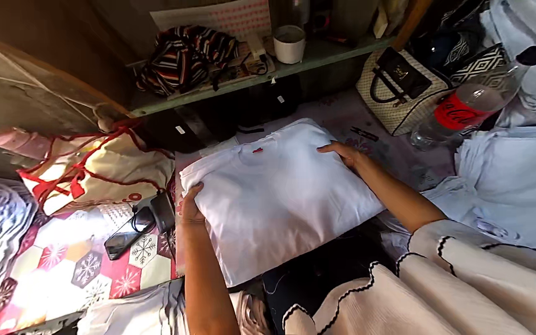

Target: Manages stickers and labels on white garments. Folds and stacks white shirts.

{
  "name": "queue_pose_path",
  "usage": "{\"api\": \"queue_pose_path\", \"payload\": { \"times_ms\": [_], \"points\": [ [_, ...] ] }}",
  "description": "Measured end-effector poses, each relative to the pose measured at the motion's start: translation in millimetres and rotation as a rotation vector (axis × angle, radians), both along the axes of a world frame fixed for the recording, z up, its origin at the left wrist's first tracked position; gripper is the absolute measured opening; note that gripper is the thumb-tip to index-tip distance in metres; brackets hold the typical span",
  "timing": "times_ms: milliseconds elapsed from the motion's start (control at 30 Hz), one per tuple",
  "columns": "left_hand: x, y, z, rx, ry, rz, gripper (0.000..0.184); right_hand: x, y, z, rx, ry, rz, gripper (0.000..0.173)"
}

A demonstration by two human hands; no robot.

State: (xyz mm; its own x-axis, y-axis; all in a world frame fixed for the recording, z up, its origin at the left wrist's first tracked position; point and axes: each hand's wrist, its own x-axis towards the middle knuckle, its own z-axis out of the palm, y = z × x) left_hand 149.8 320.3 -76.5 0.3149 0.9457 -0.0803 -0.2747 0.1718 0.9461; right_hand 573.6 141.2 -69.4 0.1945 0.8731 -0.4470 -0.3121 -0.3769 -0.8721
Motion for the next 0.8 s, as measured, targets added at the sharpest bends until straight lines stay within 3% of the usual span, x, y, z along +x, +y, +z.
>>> {"api": "queue_pose_path", "payload": {
  "times_ms": [33, 100, 167, 233, 300, 400, 567, 700, 767, 800],
  "points": [
    [3, 0, -3, 0.011, 0.019, 0.049, 0.025, 0, 2, -2, -0.033, -0.026, -0.054, 0.033],
    [4, 3, -9, -0.003, 0.214, 0.182, 0.041, 6, 5, -15, -0.110, -0.249, -0.138, 0.055],
    [5, 1, -4, 0.127, 0.497, 0.297, 0.068, -1, 4, -8, -0.061, -0.713, -0.186, 0.070],
    [2, -20, 1, 0.343, 0.805, 0.398, 0.080, -22, -10, 11, -0.024, -1.133, -0.209, 0.076],
    [-3, -48, -4, 0.384, 1.040, 0.415, 0.085, -26, -15, 11, -0.158, -1.305, -0.220, 0.086],
    [3, -74, -14, 0.078, 1.172, 0.383, 0.086, -12, -16, -3, -0.431, -1.095, -0.127, 0.094],
    [-21, -71, -11, -0.047, 1.025, 0.361, 0.072, 13, -11, -34, -0.296, -0.675, -0.198, 0.085],
    [-48, -55, -22, -0.079, 0.836, 0.157, 0.076, 16, -21, -9, -0.310, -0.701, -0.088, 0.081],
    [-31, -57, 1, -0.050, 0.785, 0.055, 0.067, 7, -19, -3, -0.245, -0.661, -0.036, 0.081],
    [-11, -69, 30, -0.050, 0.763, 0.019, 0.061, 5, -15, -4, -0.203, -0.640, -0.047, 0.083]
  ]
}}
